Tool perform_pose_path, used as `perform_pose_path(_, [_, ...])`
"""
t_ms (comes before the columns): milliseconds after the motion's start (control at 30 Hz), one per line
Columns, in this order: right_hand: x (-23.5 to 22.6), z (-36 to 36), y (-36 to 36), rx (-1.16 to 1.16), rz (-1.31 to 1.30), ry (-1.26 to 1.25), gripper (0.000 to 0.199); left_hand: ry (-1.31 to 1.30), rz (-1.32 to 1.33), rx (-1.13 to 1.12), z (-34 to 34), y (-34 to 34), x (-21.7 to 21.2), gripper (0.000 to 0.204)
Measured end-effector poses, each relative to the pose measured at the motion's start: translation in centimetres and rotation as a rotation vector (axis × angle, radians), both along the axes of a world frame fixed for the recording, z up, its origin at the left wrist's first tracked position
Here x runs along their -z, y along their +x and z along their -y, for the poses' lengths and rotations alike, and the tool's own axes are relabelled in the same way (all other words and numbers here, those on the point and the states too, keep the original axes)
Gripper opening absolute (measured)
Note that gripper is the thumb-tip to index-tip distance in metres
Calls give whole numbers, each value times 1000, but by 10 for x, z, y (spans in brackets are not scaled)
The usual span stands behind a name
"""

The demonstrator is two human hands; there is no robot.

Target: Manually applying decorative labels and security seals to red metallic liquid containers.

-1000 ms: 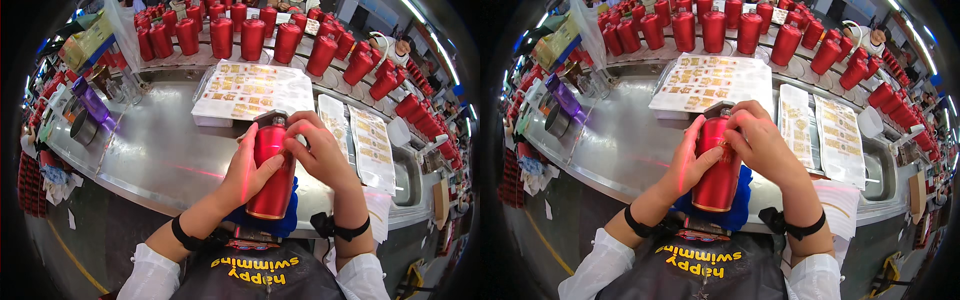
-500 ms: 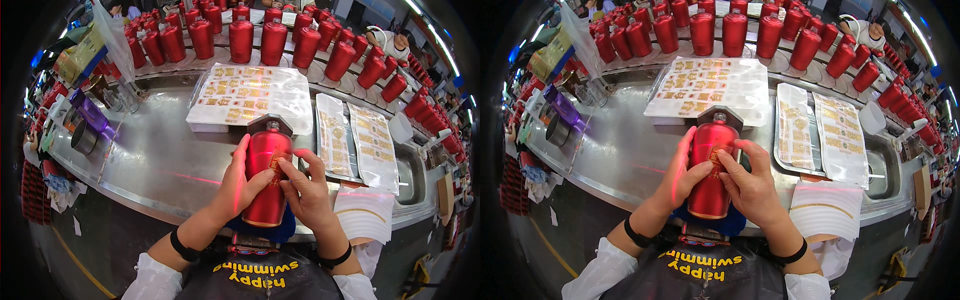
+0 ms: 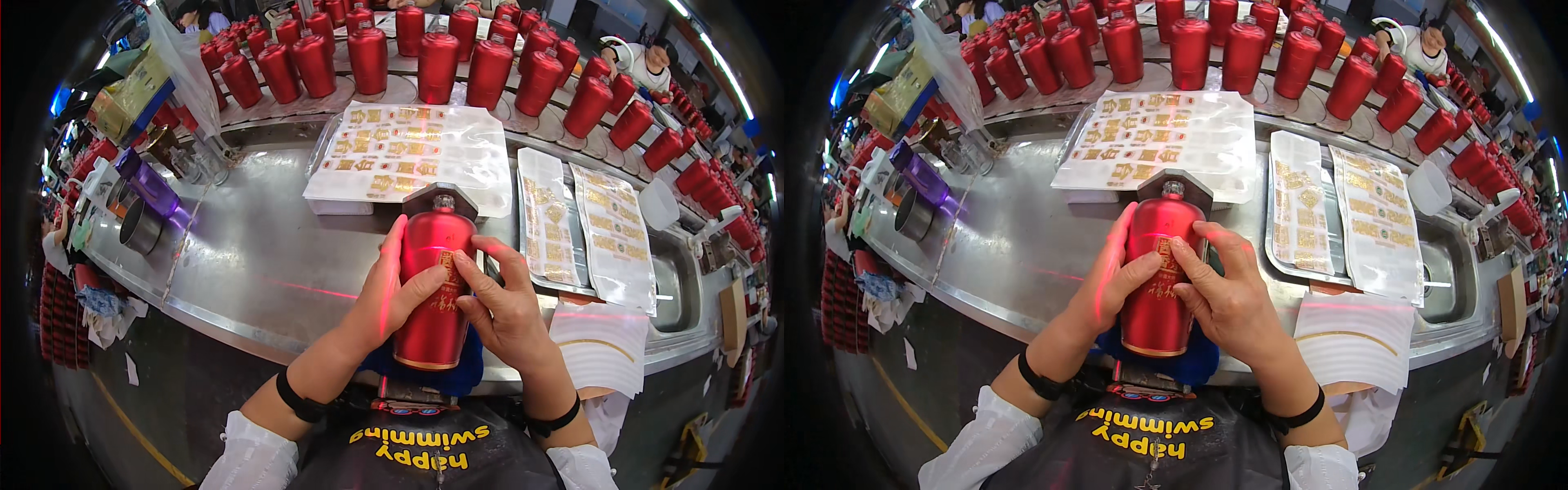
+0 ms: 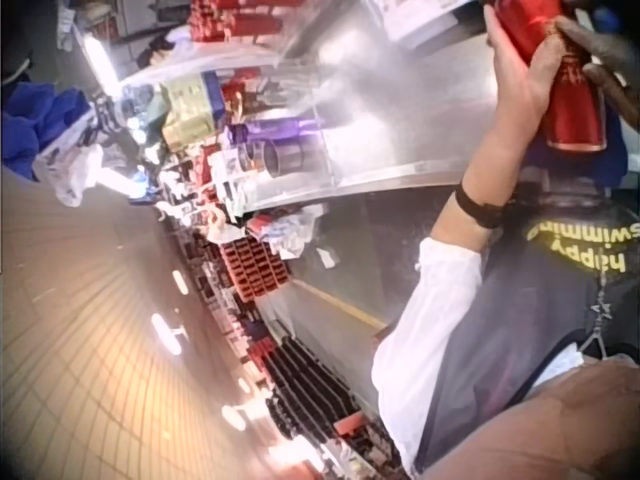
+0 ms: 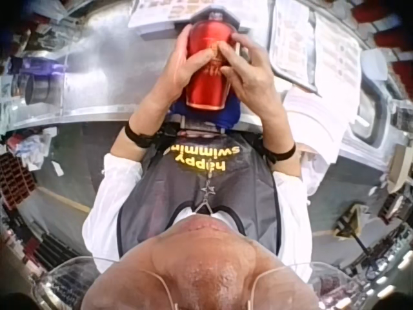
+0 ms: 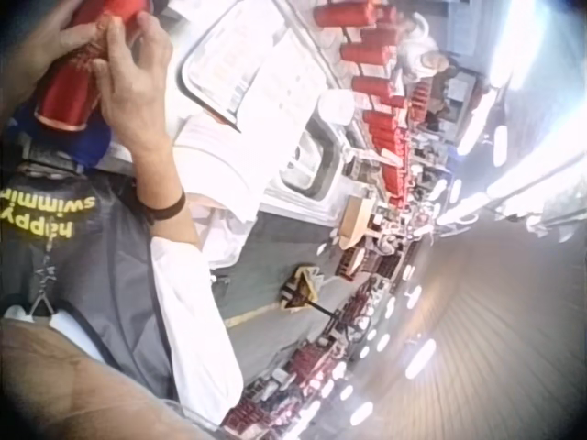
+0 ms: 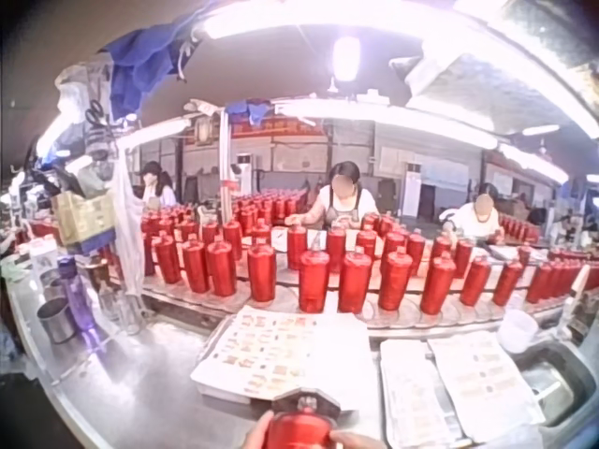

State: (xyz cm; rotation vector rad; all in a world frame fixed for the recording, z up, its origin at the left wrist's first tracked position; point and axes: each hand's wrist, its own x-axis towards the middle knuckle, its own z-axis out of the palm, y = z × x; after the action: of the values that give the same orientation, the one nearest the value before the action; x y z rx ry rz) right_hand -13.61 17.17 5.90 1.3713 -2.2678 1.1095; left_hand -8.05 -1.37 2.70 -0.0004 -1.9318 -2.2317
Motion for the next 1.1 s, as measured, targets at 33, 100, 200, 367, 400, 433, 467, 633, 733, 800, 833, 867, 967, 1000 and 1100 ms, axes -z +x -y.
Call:
perform_pose_path(33, [-1, 0, -2, -6, -10, 10, 52, 41, 5, 3, 0, -1, -1, 91])
perform_pose_path(100, [0, 0, -4, -12, -20, 20, 53, 28, 20, 0, -1, -2, -4, 91])
perform_pose_path(200, [1, 0, -3, -2, -16, 21, 54, 65, 25, 33, 0, -1, -4, 89])
perform_pose_path(367, [4, -4, 5, 11, 25, 18, 53, 256, -27, 151, 2, -3, -3, 85])
perform_pose_path(400, [5, -4, 4, 9, 29, 19, 53, 289, -36, 163, 3, -2, -3, 85])
perform_pose_path(433, [6, -3, 3, 6, 17, 23, 53, 322, -44, 176, 3, -2, -2, 84])
perform_pose_path(467, [7, -1, 1, 4, 5, 27, 53, 325, -40, 174, 4, -3, -1, 84])
perform_pose_path(633, [8, -1, -8, -22, 9, 20, 52, 196, -55, 193, 8, -5, 2, 88])
perform_pose_path(733, [7, -3, -7, -28, 44, 18, 52, 194, -44, 177, 7, -3, 2, 89])
perform_pose_path(800, [6, -4, -5, -30, 41, 27, 52, 200, -47, 185, 6, -3, -1, 89])
perform_pose_path(833, [6, -5, -4, -32, 36, 34, 52, 177, -36, 144, 4, -3, -3, 83])
perform_pose_path(867, [6, -6, -2, -33, 29, 32, 52, 153, -26, 103, 2, -1, -4, 78])
perform_pose_path(967, [10, -2, -1, -44, 42, 40, 53, 52, -36, 48, 4, 0, 8, 76])
perform_pose_path(1000, [9, -3, 1, -38, 47, 50, 53, 102, -53, 104, 6, 2, 7, 85])
perform_pose_path(1100, [7, -4, 1, -29, 47, 65, 52, 144, -49, 142, 5, 1, 4, 86])
